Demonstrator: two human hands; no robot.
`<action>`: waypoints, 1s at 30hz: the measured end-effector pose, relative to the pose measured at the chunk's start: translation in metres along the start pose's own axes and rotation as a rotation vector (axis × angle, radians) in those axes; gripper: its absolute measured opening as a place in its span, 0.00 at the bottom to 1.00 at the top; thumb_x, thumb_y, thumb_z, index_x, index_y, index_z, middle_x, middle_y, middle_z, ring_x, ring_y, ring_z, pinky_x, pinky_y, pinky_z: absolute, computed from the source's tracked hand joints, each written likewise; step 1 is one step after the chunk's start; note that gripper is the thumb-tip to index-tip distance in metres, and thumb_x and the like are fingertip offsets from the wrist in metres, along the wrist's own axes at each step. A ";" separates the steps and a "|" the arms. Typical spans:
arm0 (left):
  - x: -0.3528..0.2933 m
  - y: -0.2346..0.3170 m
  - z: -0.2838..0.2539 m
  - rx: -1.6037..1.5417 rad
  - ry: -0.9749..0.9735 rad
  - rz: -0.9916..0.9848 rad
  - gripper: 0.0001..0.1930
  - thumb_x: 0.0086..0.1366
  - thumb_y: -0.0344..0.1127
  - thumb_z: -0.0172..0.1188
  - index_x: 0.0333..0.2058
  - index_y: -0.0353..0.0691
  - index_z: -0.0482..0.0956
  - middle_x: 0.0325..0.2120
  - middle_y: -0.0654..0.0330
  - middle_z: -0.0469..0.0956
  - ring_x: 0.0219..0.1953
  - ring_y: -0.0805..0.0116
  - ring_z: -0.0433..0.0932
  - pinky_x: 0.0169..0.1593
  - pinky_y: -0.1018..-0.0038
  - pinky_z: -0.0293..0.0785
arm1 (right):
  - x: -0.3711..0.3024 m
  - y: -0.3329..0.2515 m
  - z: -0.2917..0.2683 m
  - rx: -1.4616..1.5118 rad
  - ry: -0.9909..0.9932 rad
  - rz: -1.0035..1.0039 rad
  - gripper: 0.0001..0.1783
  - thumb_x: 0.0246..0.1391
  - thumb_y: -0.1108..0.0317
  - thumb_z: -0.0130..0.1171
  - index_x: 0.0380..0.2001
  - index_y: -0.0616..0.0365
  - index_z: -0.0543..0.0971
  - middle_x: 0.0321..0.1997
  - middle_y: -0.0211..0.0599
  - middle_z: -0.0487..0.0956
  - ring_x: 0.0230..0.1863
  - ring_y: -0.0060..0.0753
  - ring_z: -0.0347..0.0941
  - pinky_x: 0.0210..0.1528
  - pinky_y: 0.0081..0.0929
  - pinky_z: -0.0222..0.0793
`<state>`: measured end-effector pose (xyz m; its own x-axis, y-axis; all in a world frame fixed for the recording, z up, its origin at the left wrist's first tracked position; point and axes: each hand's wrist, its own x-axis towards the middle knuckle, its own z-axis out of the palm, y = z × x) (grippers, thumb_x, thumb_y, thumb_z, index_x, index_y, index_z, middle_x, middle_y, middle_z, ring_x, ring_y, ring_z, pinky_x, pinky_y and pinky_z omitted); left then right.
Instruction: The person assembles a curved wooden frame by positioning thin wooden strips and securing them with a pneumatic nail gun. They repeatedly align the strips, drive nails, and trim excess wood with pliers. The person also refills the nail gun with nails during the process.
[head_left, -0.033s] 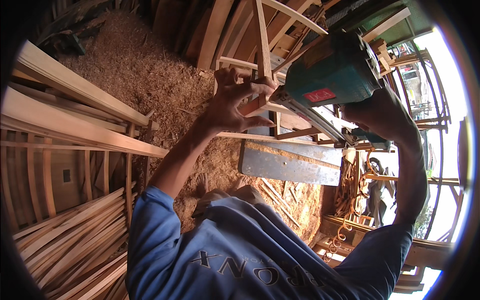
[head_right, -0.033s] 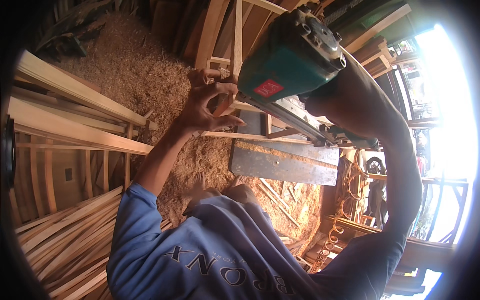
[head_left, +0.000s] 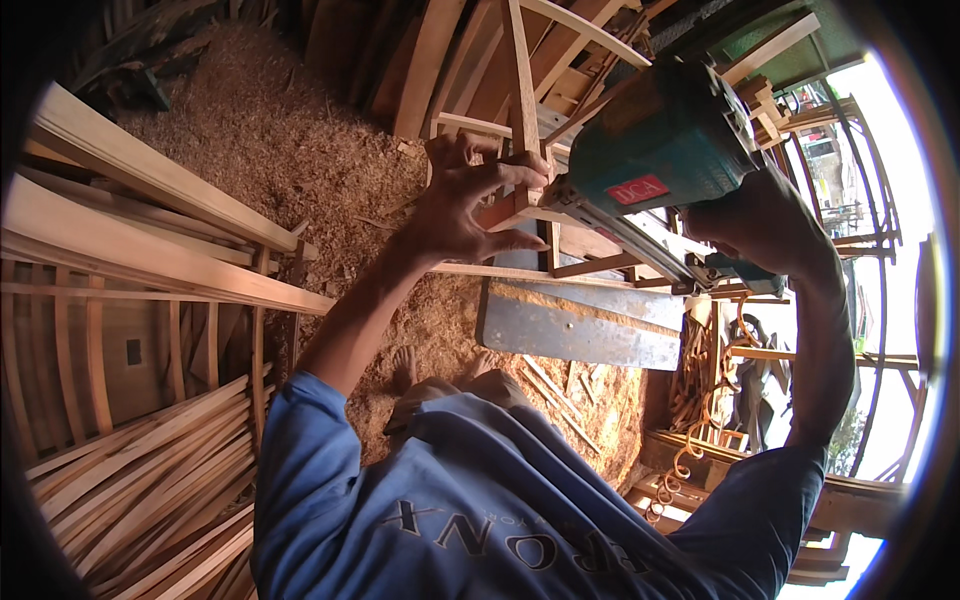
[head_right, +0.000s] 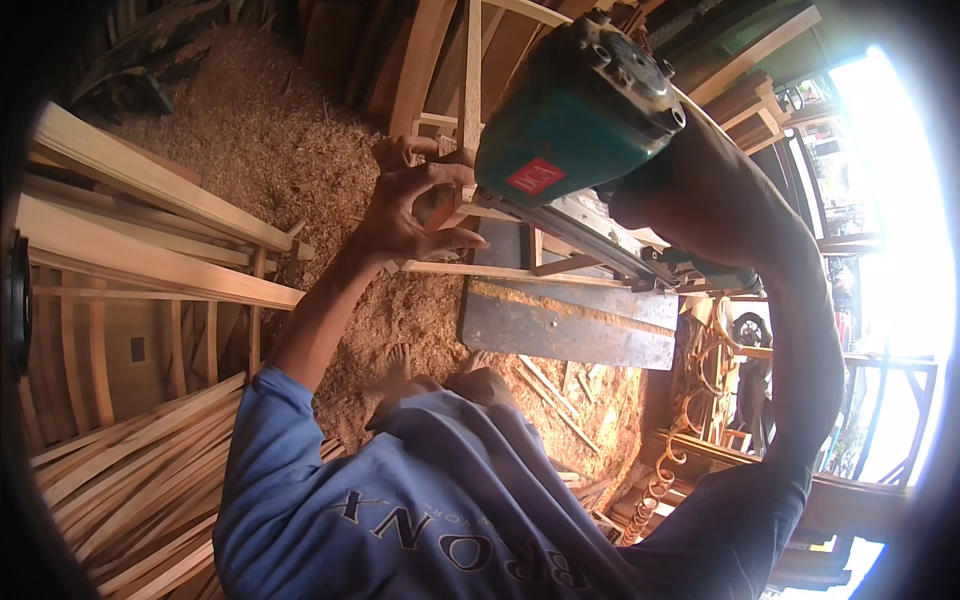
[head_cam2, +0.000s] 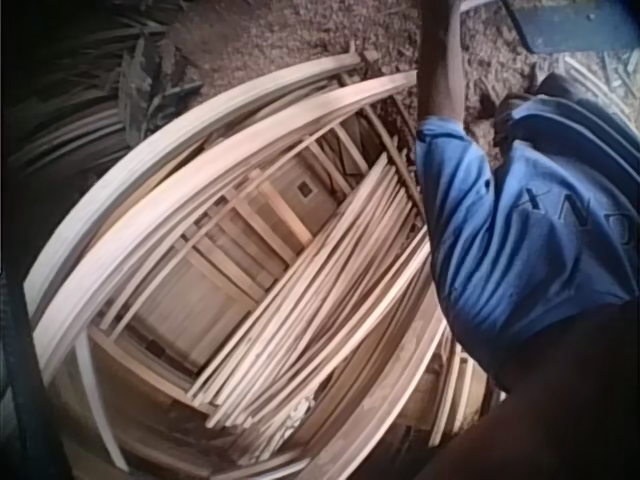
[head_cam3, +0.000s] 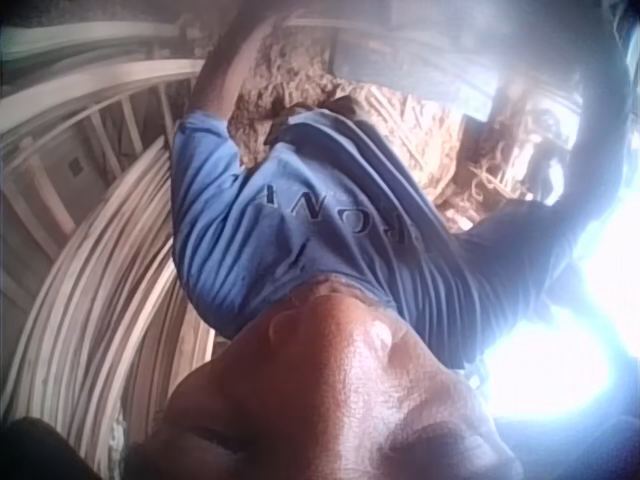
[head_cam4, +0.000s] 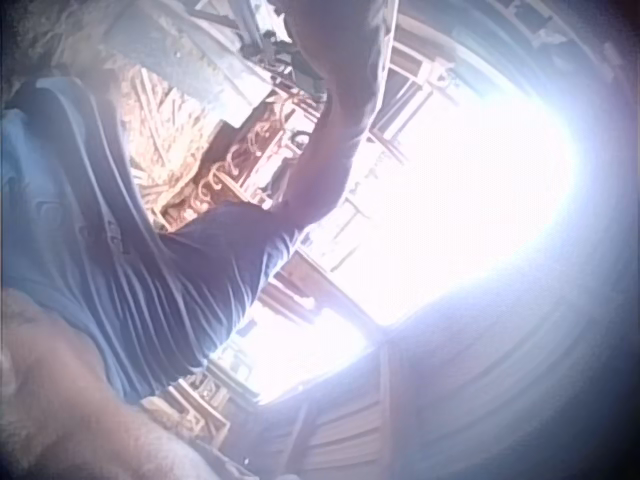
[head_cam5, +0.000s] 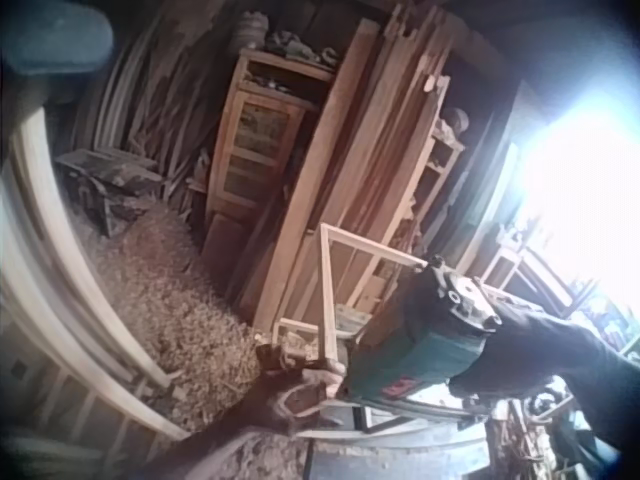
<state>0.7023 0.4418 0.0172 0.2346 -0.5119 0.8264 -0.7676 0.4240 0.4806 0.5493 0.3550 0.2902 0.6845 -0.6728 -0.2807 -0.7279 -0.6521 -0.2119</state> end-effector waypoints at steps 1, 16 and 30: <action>-0.001 0.004 0.001 -0.041 0.002 -0.027 0.35 0.39 0.63 0.78 0.45 0.53 0.83 0.47 0.69 0.78 0.50 0.66 0.65 0.56 0.63 0.57 | -0.002 0.003 -0.003 0.015 -0.002 0.015 0.25 0.41 0.71 0.65 0.46 0.60 0.73 0.30 0.35 0.80 0.31 0.26 0.77 0.38 0.29 0.73; -0.011 0.013 0.004 -0.258 0.204 -0.126 0.28 0.54 0.41 0.76 0.50 0.36 0.76 0.55 0.45 0.76 0.52 0.58 0.76 0.61 0.59 0.71 | -0.159 0.197 0.106 0.131 0.473 -0.152 0.22 0.36 0.70 0.73 0.40 0.61 0.80 0.37 0.50 0.82 0.40 0.49 0.81 0.38 0.37 0.75; -0.037 0.001 0.020 -0.134 0.219 -0.276 0.23 0.66 0.32 0.64 0.57 0.29 0.70 0.50 0.47 0.76 0.49 0.55 0.78 0.54 0.64 0.78 | -0.201 0.254 0.266 0.315 0.168 0.499 0.15 0.41 0.67 0.61 0.37 0.51 0.80 0.24 0.50 0.80 0.28 0.55 0.77 0.31 0.48 0.70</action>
<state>0.6816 0.4461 -0.0186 0.5551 -0.4549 0.6964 -0.5762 0.3934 0.7164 0.2159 0.4170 0.0437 0.2363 -0.9330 -0.2713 -0.9215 -0.1267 -0.3670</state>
